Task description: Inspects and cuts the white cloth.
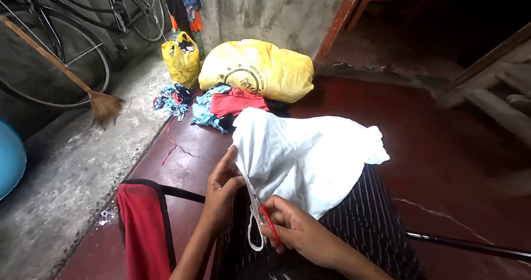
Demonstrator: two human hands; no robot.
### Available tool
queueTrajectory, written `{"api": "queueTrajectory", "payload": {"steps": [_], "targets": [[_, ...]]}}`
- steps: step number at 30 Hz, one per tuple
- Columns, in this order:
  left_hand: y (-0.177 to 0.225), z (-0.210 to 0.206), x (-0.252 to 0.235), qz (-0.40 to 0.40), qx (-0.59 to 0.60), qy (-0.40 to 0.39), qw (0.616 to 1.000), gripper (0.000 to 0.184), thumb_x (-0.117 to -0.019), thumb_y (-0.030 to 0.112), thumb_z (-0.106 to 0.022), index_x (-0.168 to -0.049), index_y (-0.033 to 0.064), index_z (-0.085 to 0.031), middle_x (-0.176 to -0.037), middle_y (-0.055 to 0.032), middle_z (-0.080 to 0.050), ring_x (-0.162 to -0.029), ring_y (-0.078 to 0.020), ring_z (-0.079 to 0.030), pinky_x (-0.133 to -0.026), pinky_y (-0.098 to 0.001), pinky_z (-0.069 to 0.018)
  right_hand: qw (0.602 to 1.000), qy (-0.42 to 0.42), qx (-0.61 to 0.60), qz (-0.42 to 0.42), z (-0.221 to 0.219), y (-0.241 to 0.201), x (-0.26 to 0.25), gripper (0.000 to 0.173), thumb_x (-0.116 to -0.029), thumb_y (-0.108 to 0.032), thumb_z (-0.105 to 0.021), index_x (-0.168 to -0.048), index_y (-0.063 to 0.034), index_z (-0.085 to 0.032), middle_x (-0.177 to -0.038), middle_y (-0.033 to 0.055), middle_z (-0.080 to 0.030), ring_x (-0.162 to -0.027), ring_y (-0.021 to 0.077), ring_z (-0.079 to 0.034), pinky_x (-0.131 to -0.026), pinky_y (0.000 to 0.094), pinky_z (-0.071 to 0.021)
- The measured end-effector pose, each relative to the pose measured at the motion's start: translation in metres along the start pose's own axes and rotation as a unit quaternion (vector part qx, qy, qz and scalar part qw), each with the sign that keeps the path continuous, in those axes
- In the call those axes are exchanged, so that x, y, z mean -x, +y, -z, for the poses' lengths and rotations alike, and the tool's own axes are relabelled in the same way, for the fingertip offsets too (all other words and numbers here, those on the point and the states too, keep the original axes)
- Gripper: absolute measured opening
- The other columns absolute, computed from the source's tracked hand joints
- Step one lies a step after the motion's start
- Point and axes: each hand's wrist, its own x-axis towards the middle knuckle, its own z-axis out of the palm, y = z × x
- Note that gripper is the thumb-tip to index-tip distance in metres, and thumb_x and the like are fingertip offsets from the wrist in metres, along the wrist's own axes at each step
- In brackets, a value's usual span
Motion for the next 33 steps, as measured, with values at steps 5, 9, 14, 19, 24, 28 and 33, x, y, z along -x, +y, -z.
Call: {"api": "queueTrajectory", "payload": {"steps": [5,9,14,19,24,28,33], "targets": [[0.009,-0.002,0.004,-0.013,-0.046,0.046,0.998,0.072,-0.0852,0.004,-0.071,-0.152,0.0177,-0.049,-0.123,-0.0091,-0.065,-0.083,-0.0166,-0.066,-0.076,-0.0326,-0.0590,0.999,0.006,0.035,-0.006,0.000,-0.002,0.001,0.036,-0.0988,-0.029,-0.067,-0.126,-0.0110,-0.051,-0.088,0.0014,-0.068,-0.073,0.0133,-0.068,-0.064,0.0311,-0.0589],[0.016,-0.004,0.005,-0.028,-0.054,0.047,0.997,0.078,-0.0829,-0.003,-0.073,-0.153,0.0187,-0.048,-0.132,-0.0090,-0.060,-0.080,-0.0166,-0.066,-0.073,-0.0316,-0.0607,0.999,-0.002,0.045,-0.005,0.002,-0.006,-0.002,0.038,-0.0981,-0.029,-0.067,-0.127,-0.0108,-0.051,-0.088,0.0016,-0.067,-0.074,0.0135,-0.068,-0.065,0.0314,-0.0592],[0.016,0.001,0.006,-0.015,-0.073,0.054,0.996,0.078,-0.0806,-0.005,-0.074,-0.151,0.0199,-0.052,-0.140,-0.0082,-0.055,-0.075,-0.0181,-0.066,-0.070,-0.0334,-0.0618,0.998,-0.025,0.052,-0.005,0.004,-0.003,-0.006,0.039,-0.0983,-0.032,-0.067,-0.127,-0.0104,-0.051,-0.089,0.0025,-0.067,-0.074,0.0140,-0.068,-0.066,0.0325,-0.0585],[0.017,0.002,0.009,-0.007,-0.054,0.049,0.997,0.080,-0.0798,-0.007,-0.071,-0.152,0.0192,-0.049,-0.146,-0.0070,-0.054,-0.077,-0.0172,-0.067,-0.072,-0.0328,-0.0615,0.997,-0.060,0.042,-0.019,0.007,-0.012,-0.013,0.046,-0.0973,-0.037,-0.068,-0.130,-0.0105,-0.048,-0.092,0.0031,-0.066,-0.078,0.0150,-0.068,-0.069,0.0344,-0.0591],[0.017,0.002,0.012,-0.010,-0.020,0.051,0.998,0.083,-0.0795,-0.011,-0.070,-0.154,0.0176,-0.046,-0.149,-0.0083,-0.051,-0.076,-0.0164,-0.067,-0.071,-0.0318,-0.0611,0.997,-0.069,0.024,-0.009,0.006,-0.012,-0.016,0.046,-0.0970,-0.036,-0.068,-0.128,-0.0103,-0.048,-0.090,0.0022,-0.065,-0.078,0.0141,-0.068,-0.069,0.0338,-0.0591],[0.015,0.002,0.012,-0.015,-0.012,0.053,0.998,0.087,-0.0797,-0.007,-0.072,-0.157,0.0205,-0.042,-0.148,-0.0083,-0.051,-0.076,-0.0160,-0.066,-0.070,-0.0322,-0.0605,0.998,-0.059,0.004,-0.008,0.009,-0.012,-0.015,0.038,-0.0985,-0.026,-0.067,-0.128,-0.0099,-0.050,-0.090,0.0034,-0.068,-0.074,0.0142,-0.068,-0.065,0.0322,-0.0595],[0.013,0.001,0.014,-0.029,0.012,0.033,0.999,0.098,-0.0784,-0.004,-0.075,-0.161,0.0240,-0.029,-0.151,-0.0076,-0.047,-0.076,-0.0142,-0.066,-0.069,-0.0304,-0.0599,0.996,-0.080,0.025,-0.003,0.012,-0.021,-0.021,0.044,-0.0976,-0.032,-0.068,-0.130,-0.0104,-0.048,-0.091,0.0020,-0.066,-0.078,0.0125,-0.068,-0.069,0.0313,-0.0591]]}}
